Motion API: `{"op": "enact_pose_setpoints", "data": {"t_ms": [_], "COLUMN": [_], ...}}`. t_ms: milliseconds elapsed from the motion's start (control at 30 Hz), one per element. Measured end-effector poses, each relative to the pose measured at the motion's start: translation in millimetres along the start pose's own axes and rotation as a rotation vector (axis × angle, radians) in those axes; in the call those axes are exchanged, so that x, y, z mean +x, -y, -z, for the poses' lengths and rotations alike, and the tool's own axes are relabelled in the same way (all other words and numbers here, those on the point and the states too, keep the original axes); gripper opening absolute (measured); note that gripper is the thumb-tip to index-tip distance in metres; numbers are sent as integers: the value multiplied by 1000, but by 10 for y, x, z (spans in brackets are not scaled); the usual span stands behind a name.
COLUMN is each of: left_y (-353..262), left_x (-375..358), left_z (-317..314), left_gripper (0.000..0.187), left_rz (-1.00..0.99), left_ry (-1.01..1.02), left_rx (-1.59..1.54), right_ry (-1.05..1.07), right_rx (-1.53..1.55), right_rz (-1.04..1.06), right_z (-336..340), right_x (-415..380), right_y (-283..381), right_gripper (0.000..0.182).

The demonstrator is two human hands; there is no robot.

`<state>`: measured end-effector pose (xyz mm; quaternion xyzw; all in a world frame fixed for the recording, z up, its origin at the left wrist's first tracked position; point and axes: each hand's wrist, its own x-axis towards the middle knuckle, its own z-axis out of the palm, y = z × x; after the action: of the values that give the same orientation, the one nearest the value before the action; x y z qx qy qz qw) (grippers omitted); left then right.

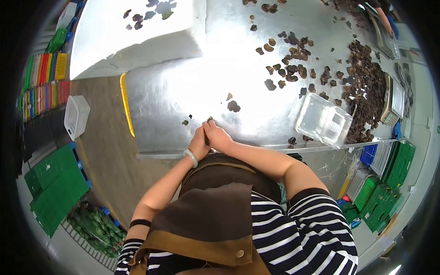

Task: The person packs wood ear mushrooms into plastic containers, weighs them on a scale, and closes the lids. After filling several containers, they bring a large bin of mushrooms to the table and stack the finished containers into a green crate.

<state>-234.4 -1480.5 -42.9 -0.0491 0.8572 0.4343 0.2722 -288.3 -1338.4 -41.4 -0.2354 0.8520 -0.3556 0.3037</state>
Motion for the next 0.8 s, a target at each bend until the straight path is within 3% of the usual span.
{"op": "enact_pose_setpoints", "data": {"t_ms": [33,133,200,233,267,300,367,400,433,467,500,533,600,633,667,700,733,767,800], "left_y": [30,-713,-1343,-1389,-1655,-1817,-2016,-2121,-2197,-2205,-2207,-2212,-1993,-1897,-1750,-1600,-1488,-1449,-1433], "left_x": [26,-42,-1,149,299,481,917,1089,1161,1137,1115,1086,902,805,816,828,826,838,854], "left_z": [73,859,1585,1963,2330,2696,3469,3690,3816,3844,3859,3877,3654,3529,3522,3517,3523,3577,3640], "left_gripper": [78,67,64,63,62,62,70,75,79,79,78,78,72,72,78,84,84,81,78], "left_rz": [-64,-51,-220,-416,-573,-606,-765,-655,-548,-598,-648,-702,-760,-713,-632,-516,-396,-359,-320], "left_ry": [-47,-183,-389,-482,-645,-757,-831,-814,-800,-889,-974,-1059,-962,-889,-746,-682,-668,-641,-611], "left_rx": [-96,-18,219,289,371,518,714,694,672,751,829,909,686,728,687,687,847,904,959], "right_ry": [-46,-185,-327,-605,-630,-772,-827,-804,-525,-770,-800,-969,-1019,-1005,-850,-463,-375,-272,-238], "right_rx": [43,148,203,176,146,56,2,5,301,-111,-132,-196,-376,-418,-415,-422,-596,-702,-671], "right_rz": [42,166,339,544,553,627,769,684,662,492,527,753,688,613,472,206,260,166,138], "right_z": [63,654,1276,1560,1889,2171,2713,2937,3165,3133,3172,3142,2971,2681,2334,2086,1722,1466,1264], "right_x": [70,238,540,753,963,1218,1915,1913,1873,2159,2145,1911,1356,1091,831,587,487,375,286], "right_y": [84,700,1208,1455,1685,1868,2034,2114,2137,1935,1787,1600,1225,903,575,341,-118,-339,-540], "right_gripper": [66,61,64,45,46,53,44,40,7,27,18,49,33,32,29,36,48,60,61]}}
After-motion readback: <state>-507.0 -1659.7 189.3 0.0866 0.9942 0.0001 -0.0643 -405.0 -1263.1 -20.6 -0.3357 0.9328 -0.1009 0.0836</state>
